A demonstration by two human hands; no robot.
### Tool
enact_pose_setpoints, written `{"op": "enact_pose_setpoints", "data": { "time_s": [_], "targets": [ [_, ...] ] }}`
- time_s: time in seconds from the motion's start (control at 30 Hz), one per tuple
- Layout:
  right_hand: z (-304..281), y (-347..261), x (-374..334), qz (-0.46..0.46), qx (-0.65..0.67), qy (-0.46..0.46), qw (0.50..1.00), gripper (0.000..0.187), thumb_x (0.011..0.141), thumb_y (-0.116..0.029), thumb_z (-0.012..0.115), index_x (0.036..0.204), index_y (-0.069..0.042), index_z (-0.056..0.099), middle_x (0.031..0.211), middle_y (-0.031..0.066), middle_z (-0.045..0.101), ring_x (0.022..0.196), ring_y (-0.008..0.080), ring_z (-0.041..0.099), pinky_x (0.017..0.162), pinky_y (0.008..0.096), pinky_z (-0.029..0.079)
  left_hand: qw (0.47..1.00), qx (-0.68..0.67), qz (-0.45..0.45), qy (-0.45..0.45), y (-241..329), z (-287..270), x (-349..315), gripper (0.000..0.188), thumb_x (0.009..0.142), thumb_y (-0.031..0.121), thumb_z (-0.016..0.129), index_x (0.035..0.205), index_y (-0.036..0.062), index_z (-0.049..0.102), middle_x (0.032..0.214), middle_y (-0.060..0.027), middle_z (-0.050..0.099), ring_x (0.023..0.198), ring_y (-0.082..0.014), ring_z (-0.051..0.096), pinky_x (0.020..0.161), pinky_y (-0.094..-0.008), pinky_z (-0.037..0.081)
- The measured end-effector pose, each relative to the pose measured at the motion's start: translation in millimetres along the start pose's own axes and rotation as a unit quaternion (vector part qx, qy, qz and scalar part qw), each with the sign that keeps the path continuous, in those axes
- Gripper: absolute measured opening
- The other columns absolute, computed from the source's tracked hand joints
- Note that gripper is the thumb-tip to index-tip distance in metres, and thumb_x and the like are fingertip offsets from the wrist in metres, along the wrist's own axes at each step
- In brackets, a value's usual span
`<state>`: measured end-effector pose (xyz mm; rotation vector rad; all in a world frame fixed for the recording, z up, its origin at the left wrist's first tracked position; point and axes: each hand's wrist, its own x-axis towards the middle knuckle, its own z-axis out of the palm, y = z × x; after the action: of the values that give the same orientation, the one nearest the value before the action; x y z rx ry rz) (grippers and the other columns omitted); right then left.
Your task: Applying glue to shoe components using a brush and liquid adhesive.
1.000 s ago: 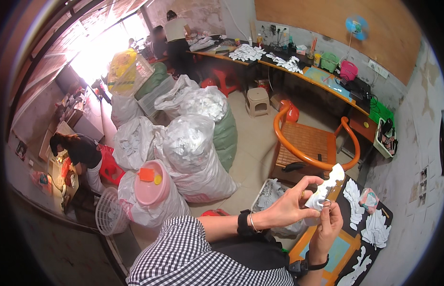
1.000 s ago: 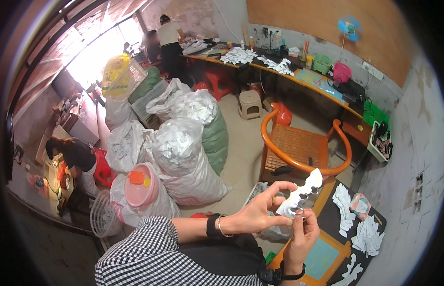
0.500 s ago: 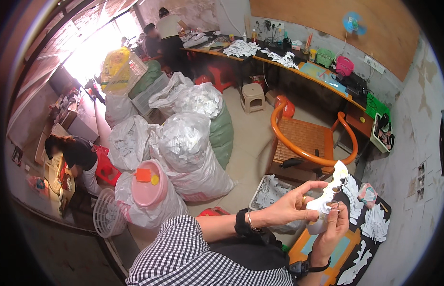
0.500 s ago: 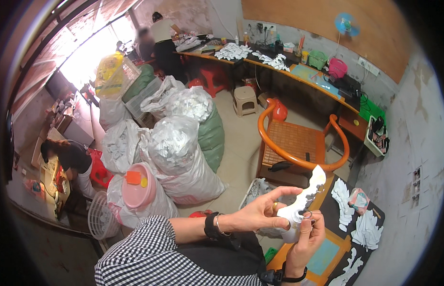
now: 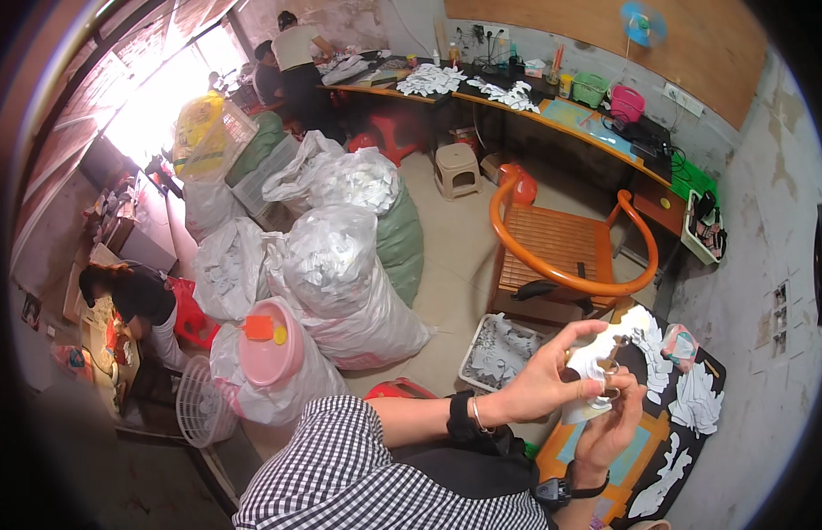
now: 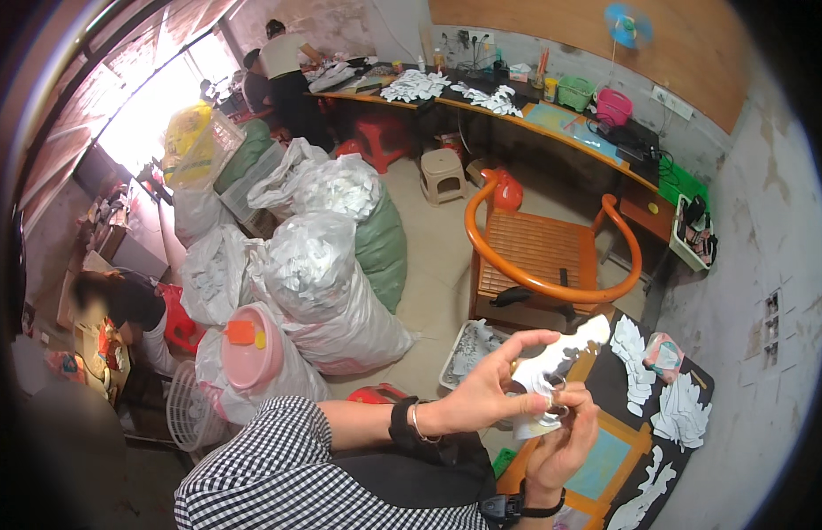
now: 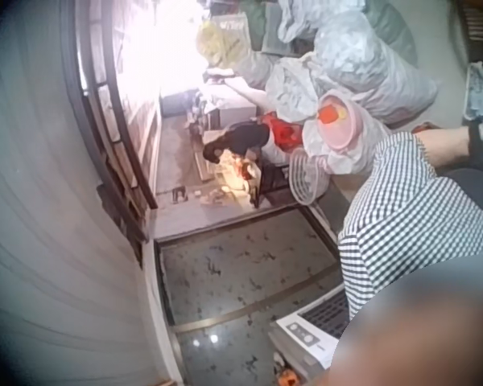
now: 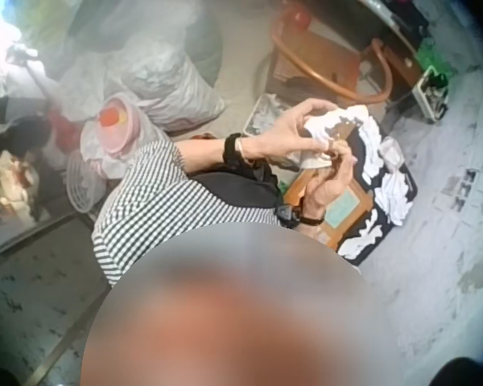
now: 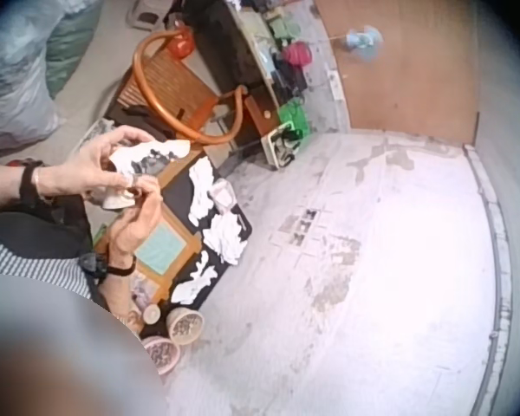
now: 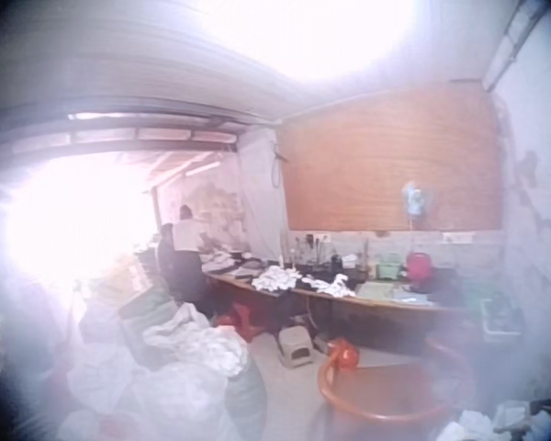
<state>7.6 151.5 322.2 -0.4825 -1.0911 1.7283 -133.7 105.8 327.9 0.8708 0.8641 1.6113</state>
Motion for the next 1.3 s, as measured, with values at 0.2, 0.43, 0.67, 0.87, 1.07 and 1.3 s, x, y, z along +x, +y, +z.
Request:
{"op": "enact_pose_setpoints", "data": {
  "time_s": [0.2, 0.43, 0.67, 0.87, 1.07, 1.3],
  "targets": [
    [-7, -1, 1, -0.024, -0.187, -0.026, 0.982, 0.042, 0.095, -0.039, 0.067, 0.107, 0.000, 0.057, 0.109, 0.0058, 0.053, 0.097, 0.0133, 0.053, 0.087, 0.0294, 0.044, 0.999, -0.032, -0.010, 0.009, -7, -5, 12, 0.076, 0.087, 0.009, 0.076, 0.149, 0.0084, 0.032, 0.131, -0.0052, 0.054, 0.113, -0.0115, 0.056, 0.094, -0.0301, 0.049],
    [-19, 1, 1, -0.044, -0.244, 0.035, 0.968, 0.019, 0.086, 0.001, 0.070, 0.096, -0.004, 0.055, 0.095, 0.0033, 0.054, 0.086, 0.0097, 0.051, 0.080, 0.0250, 0.043, 0.999, -0.012, -0.041, -0.013, -16, 1, 24, 0.072, 0.086, 0.006, 0.074, 0.148, 0.0074, 0.038, 0.132, -0.0038, 0.053, 0.117, -0.0103, 0.053, 0.097, -0.0285, 0.046],
    [-33, 8, 17, -0.082, -0.253, -0.039, 0.963, 0.023, 0.074, 0.003, 0.082, 0.082, -0.003, 0.061, 0.078, 0.0041, 0.063, 0.072, 0.0136, 0.059, 0.067, 0.0272, 0.045, 0.972, -0.116, -0.201, -0.021, -1, -9, 36, 0.071, 0.084, 0.002, 0.074, 0.147, 0.0082, 0.041, 0.125, -0.0029, 0.061, 0.110, -0.0123, 0.060, 0.093, -0.0287, 0.050],
    [-53, 12, 18, -0.003, -0.195, -0.005, 0.981, 0.029, 0.082, -0.022, 0.082, 0.093, 0.000, 0.066, 0.088, 0.0032, 0.064, 0.077, 0.0108, 0.060, 0.069, 0.0252, 0.048, 0.973, -0.075, -0.218, -0.009, -31, -18, 54, 0.065, 0.089, 0.004, 0.071, 0.146, 0.0060, 0.040, 0.127, -0.0049, 0.062, 0.111, -0.0130, 0.061, 0.099, -0.0305, 0.045],
    [-60, 26, -3, 0.085, -0.070, 0.071, 0.991, 0.045, 0.087, -0.038, 0.078, 0.106, 0.001, 0.066, 0.099, 0.0040, 0.064, 0.081, 0.0087, 0.058, 0.071, 0.0232, 0.048, 0.973, -0.014, -0.232, -0.002, -39, -11, 55, 0.064, 0.089, 0.003, 0.072, 0.145, 0.0069, 0.041, 0.123, -0.0048, 0.063, 0.107, -0.0118, 0.061, 0.096, -0.0294, 0.046],
    [-55, 44, -23, 0.069, -0.192, 0.179, 0.963, 0.018, 0.086, -0.014, 0.077, 0.092, -0.001, 0.066, 0.081, 0.0004, 0.064, 0.071, 0.0061, 0.053, 0.063, 0.0231, 0.043, 0.949, -0.033, -0.309, -0.051, -58, -9, 59, 0.065, 0.089, 0.005, 0.072, 0.144, 0.0049, 0.039, 0.110, -0.0070, 0.068, 0.096, -0.0116, 0.064, 0.084, -0.0281, 0.050]
  ]
}}
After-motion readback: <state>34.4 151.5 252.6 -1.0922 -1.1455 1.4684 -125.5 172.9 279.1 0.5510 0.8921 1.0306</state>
